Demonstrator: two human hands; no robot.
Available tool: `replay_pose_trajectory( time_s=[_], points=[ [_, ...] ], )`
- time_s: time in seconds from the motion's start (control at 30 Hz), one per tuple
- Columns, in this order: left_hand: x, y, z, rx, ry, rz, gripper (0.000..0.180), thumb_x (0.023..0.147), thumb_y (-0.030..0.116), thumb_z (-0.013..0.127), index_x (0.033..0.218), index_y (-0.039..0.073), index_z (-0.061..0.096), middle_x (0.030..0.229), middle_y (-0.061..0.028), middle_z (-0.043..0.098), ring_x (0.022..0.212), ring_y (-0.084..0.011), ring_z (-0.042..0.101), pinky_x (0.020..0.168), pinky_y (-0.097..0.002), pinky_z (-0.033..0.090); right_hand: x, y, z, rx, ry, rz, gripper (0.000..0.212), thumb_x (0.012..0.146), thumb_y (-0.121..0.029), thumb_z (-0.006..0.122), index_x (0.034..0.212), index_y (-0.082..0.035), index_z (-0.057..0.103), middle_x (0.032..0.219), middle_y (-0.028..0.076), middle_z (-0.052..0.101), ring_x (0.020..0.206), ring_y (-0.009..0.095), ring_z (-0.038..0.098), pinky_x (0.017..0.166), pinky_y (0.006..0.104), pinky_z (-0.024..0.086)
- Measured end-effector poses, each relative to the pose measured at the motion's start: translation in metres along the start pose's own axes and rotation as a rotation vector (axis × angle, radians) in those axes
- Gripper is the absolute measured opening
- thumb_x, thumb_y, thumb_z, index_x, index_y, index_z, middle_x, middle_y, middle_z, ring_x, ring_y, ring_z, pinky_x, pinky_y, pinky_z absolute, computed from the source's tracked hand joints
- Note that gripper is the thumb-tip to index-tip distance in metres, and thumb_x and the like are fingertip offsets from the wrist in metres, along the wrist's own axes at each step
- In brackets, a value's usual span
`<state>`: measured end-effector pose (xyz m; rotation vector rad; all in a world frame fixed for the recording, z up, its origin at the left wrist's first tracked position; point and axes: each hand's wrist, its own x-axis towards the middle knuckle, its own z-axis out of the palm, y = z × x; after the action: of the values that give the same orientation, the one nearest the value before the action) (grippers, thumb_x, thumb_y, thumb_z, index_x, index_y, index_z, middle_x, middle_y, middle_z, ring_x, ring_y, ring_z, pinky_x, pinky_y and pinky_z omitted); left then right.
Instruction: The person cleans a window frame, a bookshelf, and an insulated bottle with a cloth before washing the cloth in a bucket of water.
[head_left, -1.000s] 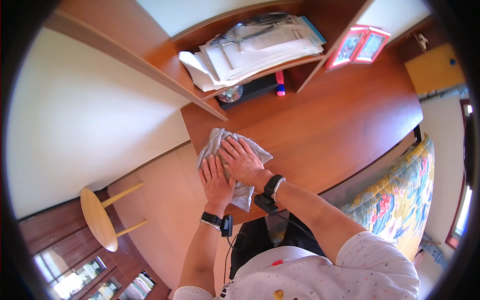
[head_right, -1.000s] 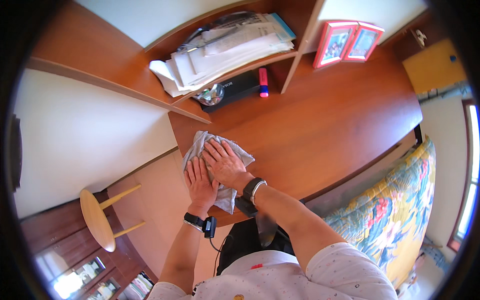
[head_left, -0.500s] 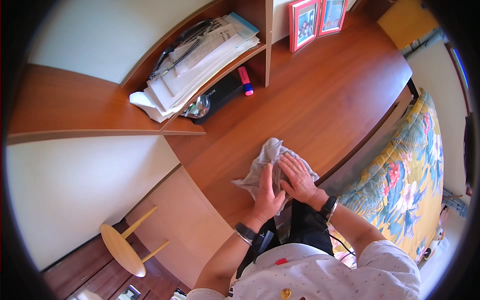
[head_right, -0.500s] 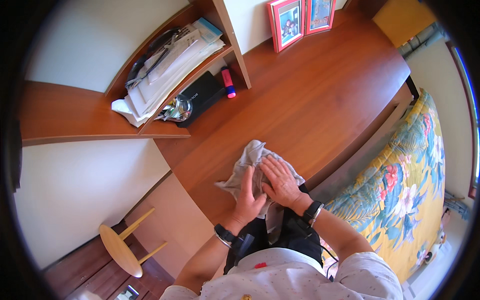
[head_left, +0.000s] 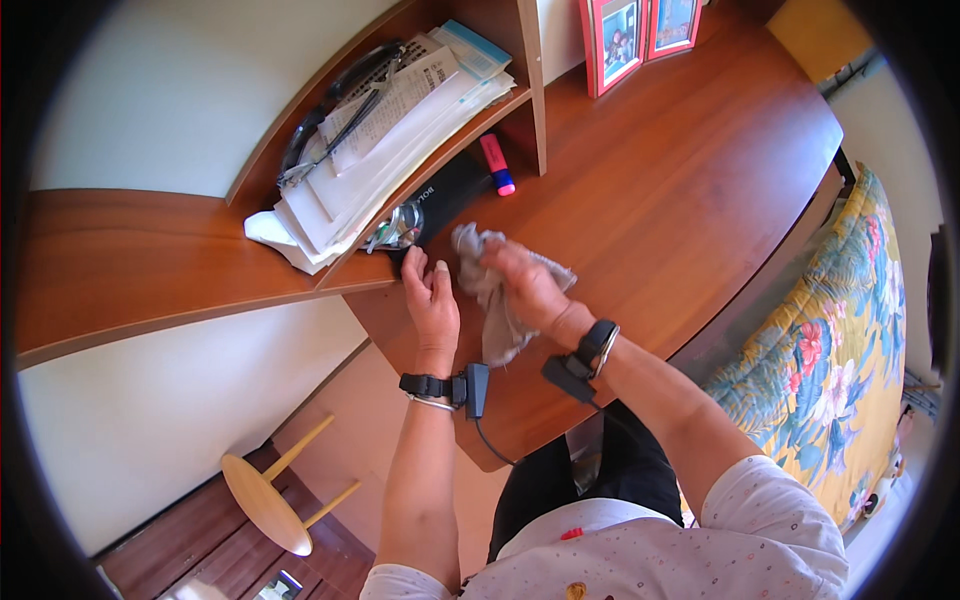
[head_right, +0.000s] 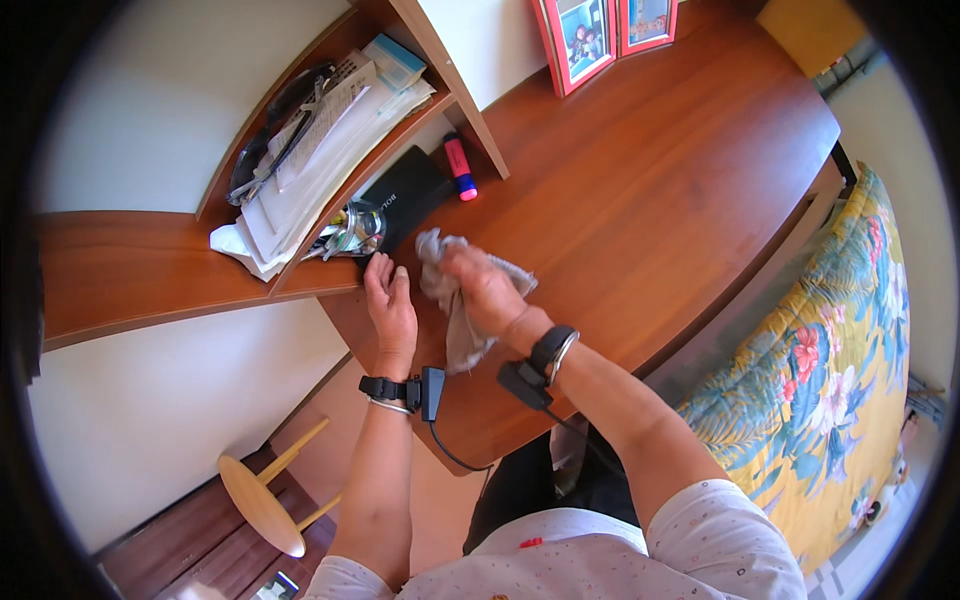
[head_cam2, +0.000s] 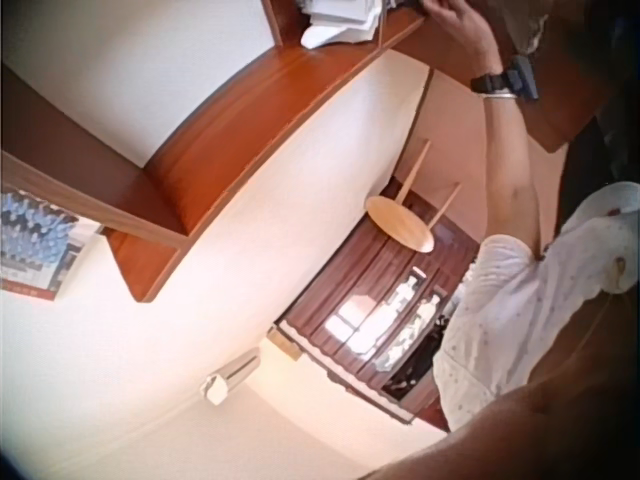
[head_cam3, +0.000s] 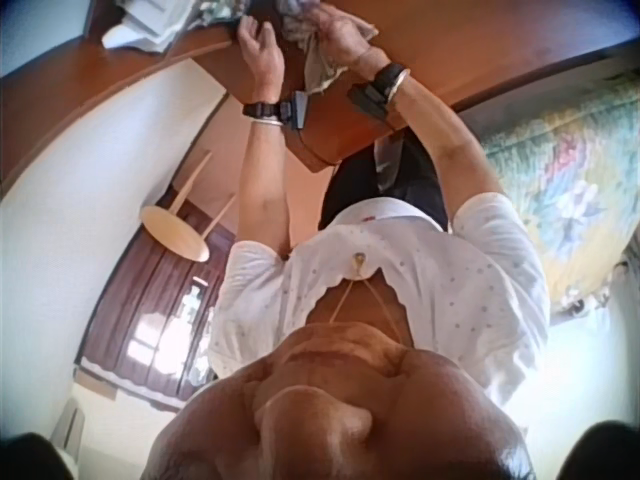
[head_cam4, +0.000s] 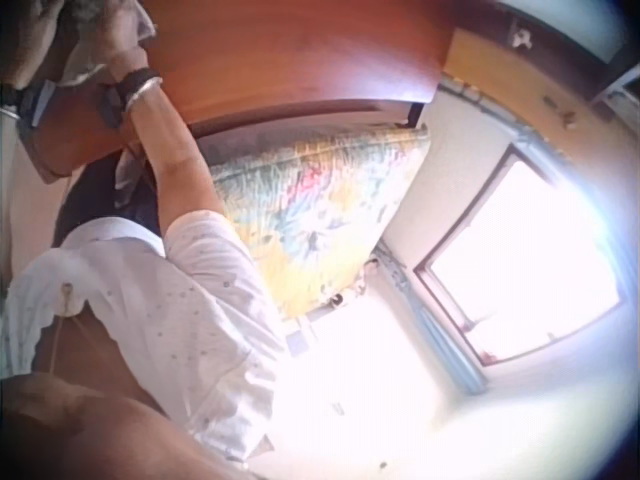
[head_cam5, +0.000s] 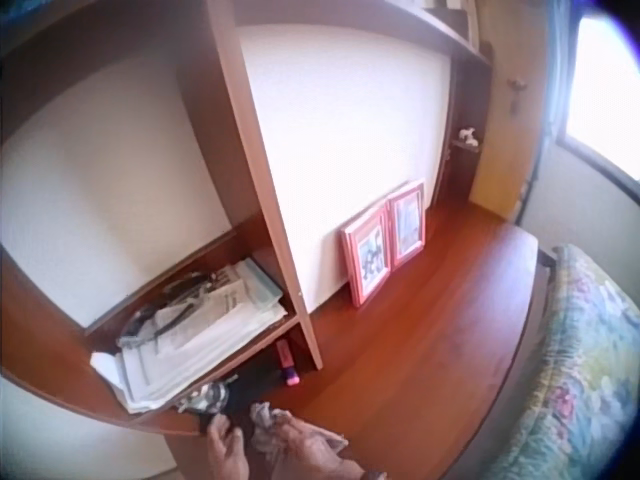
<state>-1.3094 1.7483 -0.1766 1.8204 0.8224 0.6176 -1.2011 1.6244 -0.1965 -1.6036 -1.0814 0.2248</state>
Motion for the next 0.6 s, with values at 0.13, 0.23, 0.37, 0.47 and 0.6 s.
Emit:
replay_pose_trajectory(
  time_s=[0.13,0.23,0.37,0.47,0.6],
  points=[
    [0.004,0.0,-0.006,-0.183,0.053,-0.096,0.038,0.098,0.017,0.044,0.129,-0.004,0.039,0.13,-0.0194,0.047,0.121,-0.027,0.045,0.104,-0.0348,0.034,0.083,-0.02,-0.016,-0.006,0.076,0.022,0.039,0.068,0.01,0.052,0.105,-0.003,0.055,0.111,0.018,0.054,0.11,0.039,0.05,0.092,0.0423,0.043],
    [0.005,0.013,0.002,-0.09,0.04,-0.142,0.039,0.1,0.024,0.04,0.128,-0.004,0.041,0.127,-0.0177,0.049,0.118,-0.0261,0.046,0.103,-0.034,0.033,0.114,-0.004,-0.009,-0.335,0.001,0.0,0.038,0.071,0.001,0.055,0.108,-0.005,0.057,0.118,0.015,0.054,0.119,0.034,0.044,0.102,0.042,0.034],
    [0.01,-0.008,0.0,-0.104,0.004,-0.071,0.043,0.101,0.031,0.035,0.125,-0.003,0.044,0.124,-0.0165,0.051,0.116,-0.0247,0.046,0.102,-0.0332,0.033,0.116,-0.007,0.016,-0.54,-0.071,0.0,0.035,0.074,-0.006,0.056,0.109,-0.005,0.058,0.124,0.012,0.054,0.126,0.03,0.041,0.11,0.0441,0.025],
    [0.012,-0.009,0.009,-0.202,0.024,-0.104,0.046,0.101,0.034,0.035,0.127,-0.003,0.043,0.126,-0.0147,0.049,0.117,-0.0231,0.044,0.102,-0.0325,0.032,0.109,-0.009,0.032,-0.506,-0.121,-0.039,0.033,0.074,-0.009,0.057,0.107,-0.004,0.059,0.124,0.012,0.054,0.126,0.03,0.04,0.11,0.0441,0.025],
    [0.018,-0.006,0.014,-0.345,0.068,-0.194,0.048,0.101,0.036,0.035,0.129,-0.002,0.042,0.128,-0.0134,0.048,0.119,-0.0218,0.042,0.103,-0.0322,0.03,0.107,0.0,0.019,-0.338,-0.081,-0.046,0.032,0.072,-0.006,0.059,0.104,-0.002,0.059,0.121,0.015,0.055,0.123,0.032,0.043,0.108,0.0423,0.03]
  ],
)
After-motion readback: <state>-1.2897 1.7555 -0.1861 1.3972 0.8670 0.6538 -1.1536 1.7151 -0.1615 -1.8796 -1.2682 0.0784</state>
